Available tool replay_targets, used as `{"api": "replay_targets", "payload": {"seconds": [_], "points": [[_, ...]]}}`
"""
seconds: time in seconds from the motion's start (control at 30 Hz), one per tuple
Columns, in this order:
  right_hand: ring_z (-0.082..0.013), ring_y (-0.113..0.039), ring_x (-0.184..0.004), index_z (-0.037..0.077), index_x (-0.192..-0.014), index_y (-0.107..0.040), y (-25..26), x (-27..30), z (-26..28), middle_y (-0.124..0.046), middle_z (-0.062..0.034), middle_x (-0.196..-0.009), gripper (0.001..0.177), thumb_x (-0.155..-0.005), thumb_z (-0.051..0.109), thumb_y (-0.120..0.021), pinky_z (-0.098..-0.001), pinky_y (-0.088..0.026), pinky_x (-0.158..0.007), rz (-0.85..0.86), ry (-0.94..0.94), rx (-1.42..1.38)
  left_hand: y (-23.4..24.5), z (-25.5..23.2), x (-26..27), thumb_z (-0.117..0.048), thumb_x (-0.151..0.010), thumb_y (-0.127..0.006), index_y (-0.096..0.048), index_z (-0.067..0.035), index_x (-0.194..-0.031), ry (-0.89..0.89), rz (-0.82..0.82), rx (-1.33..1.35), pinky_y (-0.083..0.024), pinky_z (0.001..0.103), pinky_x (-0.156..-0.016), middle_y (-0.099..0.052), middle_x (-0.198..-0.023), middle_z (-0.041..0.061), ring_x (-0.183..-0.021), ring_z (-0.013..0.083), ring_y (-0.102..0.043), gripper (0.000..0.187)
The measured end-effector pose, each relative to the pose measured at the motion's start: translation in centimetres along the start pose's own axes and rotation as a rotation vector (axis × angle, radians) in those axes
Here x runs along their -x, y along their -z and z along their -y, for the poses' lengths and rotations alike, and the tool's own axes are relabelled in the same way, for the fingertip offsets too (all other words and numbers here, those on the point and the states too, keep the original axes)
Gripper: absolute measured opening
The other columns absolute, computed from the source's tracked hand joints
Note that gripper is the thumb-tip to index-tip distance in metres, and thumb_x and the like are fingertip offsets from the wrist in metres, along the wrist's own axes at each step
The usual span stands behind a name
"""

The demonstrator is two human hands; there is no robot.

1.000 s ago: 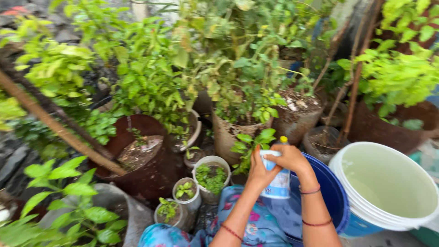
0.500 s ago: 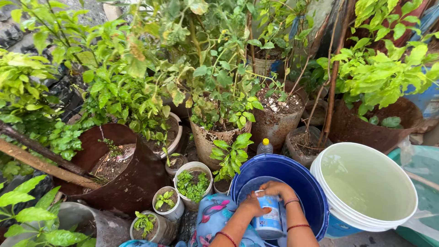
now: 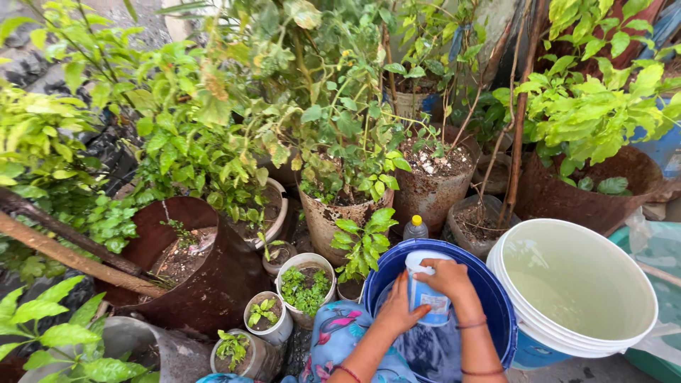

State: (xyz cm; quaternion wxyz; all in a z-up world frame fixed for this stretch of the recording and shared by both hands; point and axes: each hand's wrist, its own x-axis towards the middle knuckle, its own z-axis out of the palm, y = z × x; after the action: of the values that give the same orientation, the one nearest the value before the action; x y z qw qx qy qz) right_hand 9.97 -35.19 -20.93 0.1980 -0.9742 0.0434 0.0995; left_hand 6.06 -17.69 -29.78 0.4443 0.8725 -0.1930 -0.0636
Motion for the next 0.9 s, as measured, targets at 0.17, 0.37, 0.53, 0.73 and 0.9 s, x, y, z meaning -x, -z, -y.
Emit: {"api": "replay_targets", "payload": {"seconds": [0.17,0.37,0.53,0.73,0.9], "points": [[-0.0263,-0.072,-0.102,0.019,-0.108,-0.079,7.6,6.8,6.9,-0.078,-0.0086,-0.103,0.041,-0.081,0.049,-0.075,-0.0525,-0.040,-0.108,-0.299,0.259,-0.018,8.3,-9.6,2.1,-0.037,-0.071,-0.091,-0.018,0.000,-0.160,-0.180,-0.342,0.022,-0.030,0.050,-0.122,-0.024,-0.165,0.029,-0.151,0.0452,-0.029,0.122],[-0.0300,-0.064,-0.085,0.005,-0.095,-0.075,14.4,15.0,17.5,-0.073,-0.0098,-0.088,0.024,-0.084,0.026,-0.077,-0.0531,-0.041,-0.108,-0.741,0.770,-0.215,18.5,-17.0,6.3,-0.034,-0.072,-0.091,-0.025,-0.005,-0.159,-0.423,-0.641,-0.045,-0.036,0.053,-0.123,-0.023,-0.168,0.030,-0.153,0.0489,-0.032,0.114],[-0.0351,-0.059,-0.088,0.005,-0.076,-0.064,17.6,20.7,25.0,-0.061,-0.0109,-0.077,0.030,-0.074,0.024,-0.087,-0.0482,-0.046,-0.101,-0.899,0.863,-0.174,25.0,-21.3,11.6,-0.025,-0.081,-0.087,-0.027,-0.013,-0.163,-0.548,-0.801,-0.069,-0.033,0.059,-0.134,-0.026,-0.173,0.026,-0.161,0.0513,-0.031,0.102],[-0.0376,-0.057,-0.110,0.009,-0.074,-0.048,18.4,22.1,32.1,-0.063,-0.0134,-0.105,0.035,-0.075,0.016,-0.082,-0.0573,-0.044,-0.103,-1.364,1.130,-0.296,33.8,-19.5,12.5,-0.013,-0.084,-0.077,-0.042,-0.006,-0.142,-0.711,-0.961,-0.524,-0.024,0.064,-0.126,-0.041,-0.150,0.023,-0.145,0.0484,-0.037,0.068],[-0.0399,-0.065,-0.098,0.001,-0.098,-0.070,11.7,2.9,42.7,-0.070,-0.0236,-0.100,0.033,-0.088,0.032,-0.073,-0.0475,-0.050,-0.090,-0.590,1.175,-0.372,42.7,-9.1,7.1,-0.014,-0.061,-0.086,-0.037,0.004,-0.147,-0.277,-0.903,-0.474,-0.030,0.050,-0.120,-0.037,-0.156,0.029,-0.147,0.0469,-0.034,0.100]]}}
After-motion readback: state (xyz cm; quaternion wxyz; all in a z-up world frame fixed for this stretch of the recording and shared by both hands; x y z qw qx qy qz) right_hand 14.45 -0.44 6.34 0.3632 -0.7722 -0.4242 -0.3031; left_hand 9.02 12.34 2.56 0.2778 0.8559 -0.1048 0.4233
